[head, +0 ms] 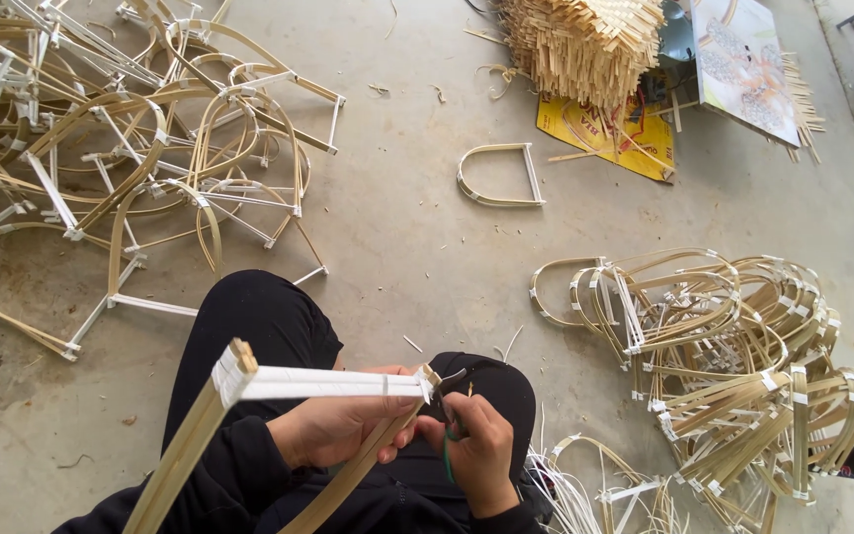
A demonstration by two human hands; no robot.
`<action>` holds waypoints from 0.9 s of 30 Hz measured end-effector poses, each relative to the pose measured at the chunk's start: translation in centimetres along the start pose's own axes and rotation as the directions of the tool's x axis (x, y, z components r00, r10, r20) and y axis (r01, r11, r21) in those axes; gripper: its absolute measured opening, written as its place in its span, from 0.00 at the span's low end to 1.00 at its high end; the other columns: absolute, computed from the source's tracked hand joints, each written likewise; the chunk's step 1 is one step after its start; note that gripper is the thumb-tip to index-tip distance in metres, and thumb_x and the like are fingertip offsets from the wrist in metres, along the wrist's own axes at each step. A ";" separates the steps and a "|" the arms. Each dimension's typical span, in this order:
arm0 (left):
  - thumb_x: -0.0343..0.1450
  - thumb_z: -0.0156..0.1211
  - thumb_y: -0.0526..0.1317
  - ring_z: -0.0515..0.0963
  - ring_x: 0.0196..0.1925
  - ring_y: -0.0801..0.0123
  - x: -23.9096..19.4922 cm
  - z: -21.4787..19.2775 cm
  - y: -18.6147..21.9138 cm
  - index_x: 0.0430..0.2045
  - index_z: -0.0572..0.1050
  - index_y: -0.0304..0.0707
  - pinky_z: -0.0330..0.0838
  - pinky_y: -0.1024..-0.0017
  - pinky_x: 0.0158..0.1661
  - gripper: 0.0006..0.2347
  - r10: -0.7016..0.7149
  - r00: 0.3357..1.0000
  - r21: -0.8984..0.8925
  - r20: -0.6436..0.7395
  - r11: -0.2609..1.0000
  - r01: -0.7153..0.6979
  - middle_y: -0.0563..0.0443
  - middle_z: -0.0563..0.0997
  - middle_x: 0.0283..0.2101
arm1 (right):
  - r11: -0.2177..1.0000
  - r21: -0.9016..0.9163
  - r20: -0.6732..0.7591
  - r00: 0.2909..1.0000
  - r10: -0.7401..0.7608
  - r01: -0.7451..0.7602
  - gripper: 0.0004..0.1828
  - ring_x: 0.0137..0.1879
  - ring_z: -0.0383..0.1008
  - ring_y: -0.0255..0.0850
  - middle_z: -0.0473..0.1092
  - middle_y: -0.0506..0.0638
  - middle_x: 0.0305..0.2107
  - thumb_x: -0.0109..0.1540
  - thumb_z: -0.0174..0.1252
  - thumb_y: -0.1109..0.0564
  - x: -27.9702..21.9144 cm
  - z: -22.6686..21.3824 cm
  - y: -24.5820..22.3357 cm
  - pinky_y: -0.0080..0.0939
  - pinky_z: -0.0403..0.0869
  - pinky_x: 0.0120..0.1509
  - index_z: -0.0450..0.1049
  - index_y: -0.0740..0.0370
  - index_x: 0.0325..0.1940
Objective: Assembling and trimming bamboo or wicker frames for furniture manufacturing using manual tools like shears and tape.
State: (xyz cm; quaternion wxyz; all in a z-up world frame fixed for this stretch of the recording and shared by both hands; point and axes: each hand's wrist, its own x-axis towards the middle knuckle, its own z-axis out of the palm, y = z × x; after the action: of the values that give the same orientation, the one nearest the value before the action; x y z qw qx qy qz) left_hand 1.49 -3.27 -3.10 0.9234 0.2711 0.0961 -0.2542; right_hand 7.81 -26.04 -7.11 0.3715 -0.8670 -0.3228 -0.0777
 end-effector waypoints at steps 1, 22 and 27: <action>0.76 0.57 0.42 0.80 0.30 0.72 0.0 0.0 0.1 0.43 0.71 0.35 0.75 0.75 0.25 0.09 -0.006 1.000 0.033 0.000 0.999 0.006 0.51 0.76 0.30 | 0.983 0.171 0.058 0.996 0.063 -0.072 0.22 0.26 0.69 0.35 0.67 0.45 0.22 0.53 0.77 0.45 -0.4 -0.2 0.4 0.36 0.69 0.29 0.77 0.55 0.42; 0.73 0.62 0.37 0.83 0.30 0.75 -1.5 0.3 1.5 0.36 0.78 0.29 0.81 0.75 0.32 0.08 -0.180 0.981 0.296 0.077 0.943 0.150 0.49 0.83 0.33 | 0.243 0.518 0.799 0.362 -0.481 -0.820 0.45 0.38 0.70 0.35 0.72 0.50 0.32 0.65 0.52 0.22 0.7 -7.3 0.1 0.31 0.67 0.44 0.78 0.72 0.50; 0.75 0.62 0.37 0.82 0.31 0.76 -1.3 -0.3 1.3 0.38 0.78 0.29 0.79 0.76 0.33 0.07 -0.153 0.986 0.320 0.073 0.939 0.122 0.50 0.83 0.34 | 0.099 0.441 0.840 0.371 -0.395 -0.892 0.42 0.38 0.70 0.38 0.71 0.53 0.32 0.63 0.54 0.25 -1.7 -6.4 0.6 0.36 0.67 0.45 0.76 0.73 0.48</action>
State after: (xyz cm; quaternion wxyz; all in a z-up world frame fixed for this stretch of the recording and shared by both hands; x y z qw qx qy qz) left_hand 1.10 -1.59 -2.37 0.8519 0.3948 0.0281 -0.3431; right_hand 7.48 -31.63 -3.54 0.5989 -0.3461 -0.2117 0.6905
